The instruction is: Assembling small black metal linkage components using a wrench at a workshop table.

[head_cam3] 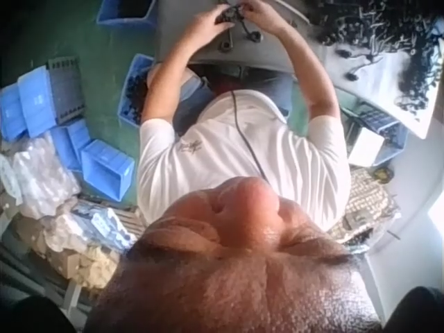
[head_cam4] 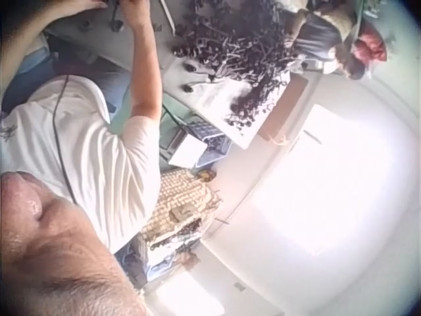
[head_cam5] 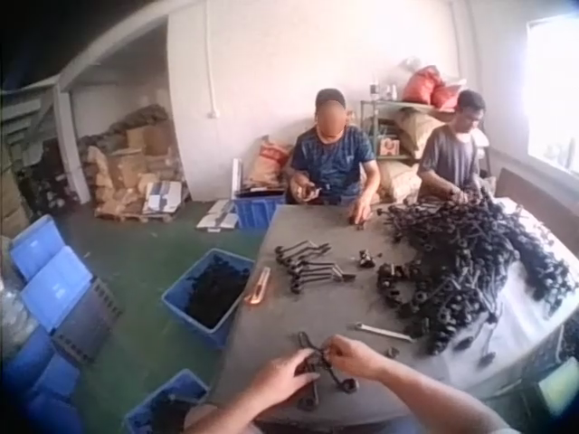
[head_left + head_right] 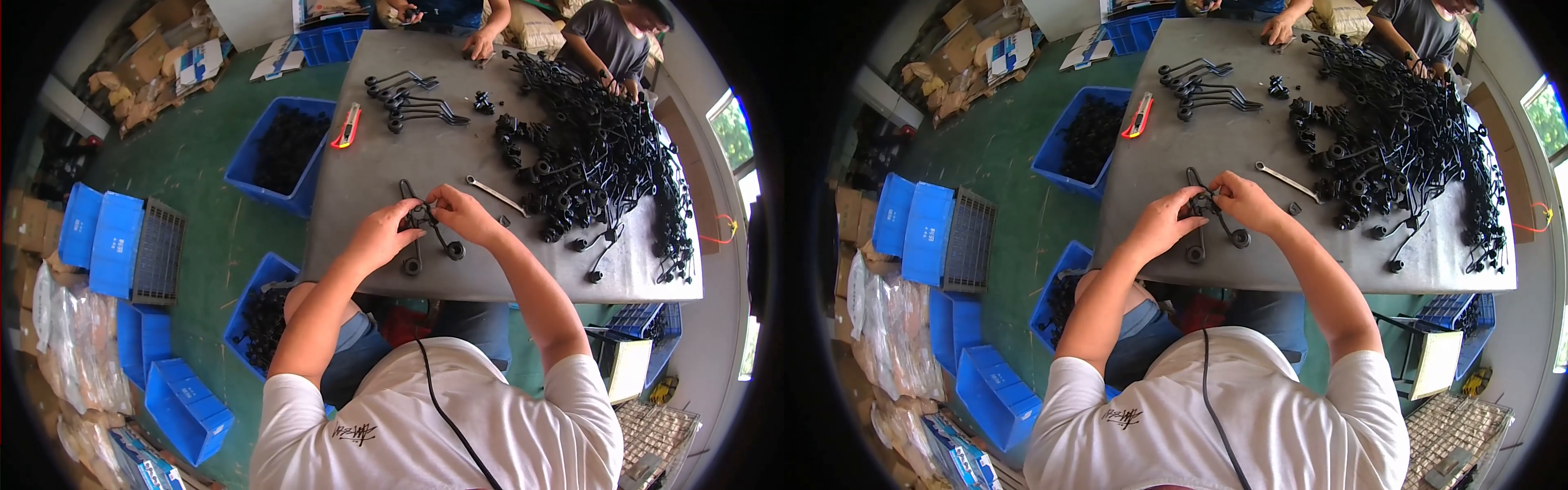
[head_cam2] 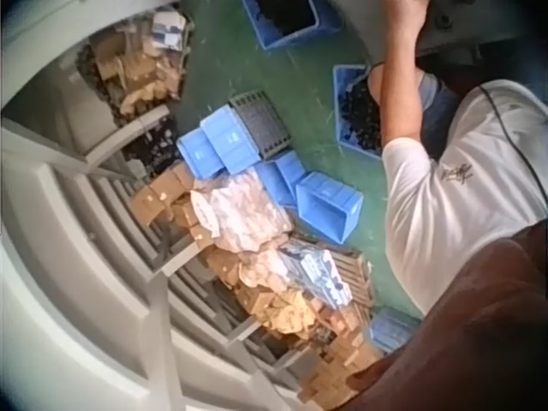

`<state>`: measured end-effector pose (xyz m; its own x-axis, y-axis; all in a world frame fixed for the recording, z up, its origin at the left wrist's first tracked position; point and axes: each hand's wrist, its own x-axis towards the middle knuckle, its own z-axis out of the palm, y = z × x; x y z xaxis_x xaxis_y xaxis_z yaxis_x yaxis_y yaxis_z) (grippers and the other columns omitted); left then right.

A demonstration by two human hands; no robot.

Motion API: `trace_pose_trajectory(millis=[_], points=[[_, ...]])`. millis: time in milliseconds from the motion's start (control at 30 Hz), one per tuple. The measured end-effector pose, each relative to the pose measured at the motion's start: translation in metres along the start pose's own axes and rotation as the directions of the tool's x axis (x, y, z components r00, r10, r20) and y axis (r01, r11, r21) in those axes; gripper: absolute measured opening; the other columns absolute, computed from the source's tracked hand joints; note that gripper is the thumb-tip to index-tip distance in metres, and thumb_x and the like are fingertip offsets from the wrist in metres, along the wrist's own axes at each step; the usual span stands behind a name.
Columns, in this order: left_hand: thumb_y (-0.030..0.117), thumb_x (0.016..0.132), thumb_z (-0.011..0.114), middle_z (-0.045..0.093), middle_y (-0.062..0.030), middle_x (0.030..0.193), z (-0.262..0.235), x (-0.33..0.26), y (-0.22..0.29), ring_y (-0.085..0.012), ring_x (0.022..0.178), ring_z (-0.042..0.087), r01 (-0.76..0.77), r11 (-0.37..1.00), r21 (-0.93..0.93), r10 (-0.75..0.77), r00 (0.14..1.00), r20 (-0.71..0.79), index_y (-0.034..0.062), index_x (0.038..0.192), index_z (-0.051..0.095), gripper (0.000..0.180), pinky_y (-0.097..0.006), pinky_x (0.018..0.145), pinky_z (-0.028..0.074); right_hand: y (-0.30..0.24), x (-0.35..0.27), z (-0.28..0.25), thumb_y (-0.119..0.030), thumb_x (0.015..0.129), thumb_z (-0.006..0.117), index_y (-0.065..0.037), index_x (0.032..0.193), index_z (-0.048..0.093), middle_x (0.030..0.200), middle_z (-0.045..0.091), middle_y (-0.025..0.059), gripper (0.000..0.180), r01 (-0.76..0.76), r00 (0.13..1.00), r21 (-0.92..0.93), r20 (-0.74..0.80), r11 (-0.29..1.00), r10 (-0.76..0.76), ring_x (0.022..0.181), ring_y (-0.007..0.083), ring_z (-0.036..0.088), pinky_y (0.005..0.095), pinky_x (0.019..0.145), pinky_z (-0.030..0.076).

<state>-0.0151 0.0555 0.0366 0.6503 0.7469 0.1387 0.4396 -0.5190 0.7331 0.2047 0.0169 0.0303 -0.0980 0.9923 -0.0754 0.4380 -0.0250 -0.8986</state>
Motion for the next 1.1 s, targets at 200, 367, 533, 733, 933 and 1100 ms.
trace_pose_trajectory(millis=[200, 367, 533, 733, 933, 1100], points=[[0.020, 0.084, 0.076, 0.069, -0.0178, 0.103, 0.000, 0.004, 0.004, -0.0359, 0.095, 0.067, -0.079, 0.993, 0.092, 0.080, 0.997, -0.005, 0.0095, 0.130, 0.056, 0.051, -0.043, 0.081, 0.053, -0.012, 0.001, 0.010, -0.017, 0.092, 0.069, -0.003, 0.118, 0.057, 0.079, 0.058, 0.0044, 0.032, 0.032, 0.999, -0.150, -0.029, 0.988, -0.037, 0.073, 0.0123, 0.053, 0.0310, 0.065, 0.046], [0.018, 0.084, 0.072, 0.063, -0.0214, 0.107, 0.012, -0.002, 0.022, -0.0402, 0.100, 0.063, 0.087, 0.931, 0.355, -0.076, 0.996, -0.046, 0.0061, 0.132, 0.052, 0.053, -0.047, 0.085, 0.052, -0.016, -0.002, 0.017, -0.028, 0.092, 0.068, -0.002, 0.107, 0.060, 0.082, 0.063, 0.0113, 0.031, -0.051, 0.980, -0.127, -0.198, 0.991, 0.025, 0.076, 0.0251, 0.062, 0.0368, 0.071, 0.050], [0.006, 0.081, 0.067, 0.052, -0.0237, 0.123, 0.046, -0.006, 0.009, -0.0420, 0.111, 0.057, 0.027, 0.953, 0.301, 0.069, 0.950, -0.305, 0.0030, 0.135, 0.048, 0.058, -0.047, 0.092, 0.050, 0.042, -0.024, 0.048, -0.028, 0.097, 0.061, -0.001, 0.121, 0.061, 0.096, 0.066, 0.0152, 0.036, -0.012, 0.913, 0.015, -0.408, 1.000, 0.017, 0.080, 0.0254, 0.065, 0.0355, 0.073, 0.052], [0.005, 0.080, 0.073, 0.050, -0.0249, 0.127, 0.040, -0.014, -0.006, -0.0415, 0.112, 0.057, 0.014, 0.976, 0.218, 0.100, 0.858, -0.504, 0.0000, 0.140, 0.038, 0.069, -0.045, 0.092, 0.051, 0.009, -0.056, 0.046, -0.017, 0.090, 0.067, -0.006, 0.123, 0.061, 0.104, 0.064, 0.0132, 0.035, 0.009, 0.894, -0.113, -0.445, 0.994, -0.058, 0.082, 0.0257, 0.065, 0.0372, 0.074, 0.053], [0.019, 0.078, 0.081, 0.069, -0.0161, 0.089, 0.045, -0.018, -0.016, -0.0364, 0.083, 0.068, 0.156, 0.987, 0.039, -0.118, 0.866, -0.486, 0.0018, 0.106, 0.056, 0.041, -0.045, 0.075, 0.054, 0.056, -0.094, -0.019, -0.018, 0.084, 0.072, -0.006, 0.113, 0.065, 0.109, 0.060, 0.0128, 0.032, -0.235, 0.752, -0.684, -0.578, 0.691, -0.316, 0.104, 0.0339, 0.056, 0.0431, 0.089, 0.047], [0.017, 0.079, 0.078, 0.072, -0.0173, 0.089, 0.046, -0.017, -0.016, -0.0355, 0.081, 0.070, 0.156, 0.985, 0.071, -0.092, 0.833, -0.545, 0.0013, 0.100, 0.059, 0.032, -0.044, 0.071, 0.055, 0.062, -0.086, -0.034, -0.014, 0.089, 0.066, -0.004, 0.106, 0.068, 0.106, 0.061, 0.0146, 0.020, -0.074, 0.875, -0.567, -0.431, 0.820, -0.219, 0.101, 0.0340, 0.059, 0.0410, 0.088, 0.049]])
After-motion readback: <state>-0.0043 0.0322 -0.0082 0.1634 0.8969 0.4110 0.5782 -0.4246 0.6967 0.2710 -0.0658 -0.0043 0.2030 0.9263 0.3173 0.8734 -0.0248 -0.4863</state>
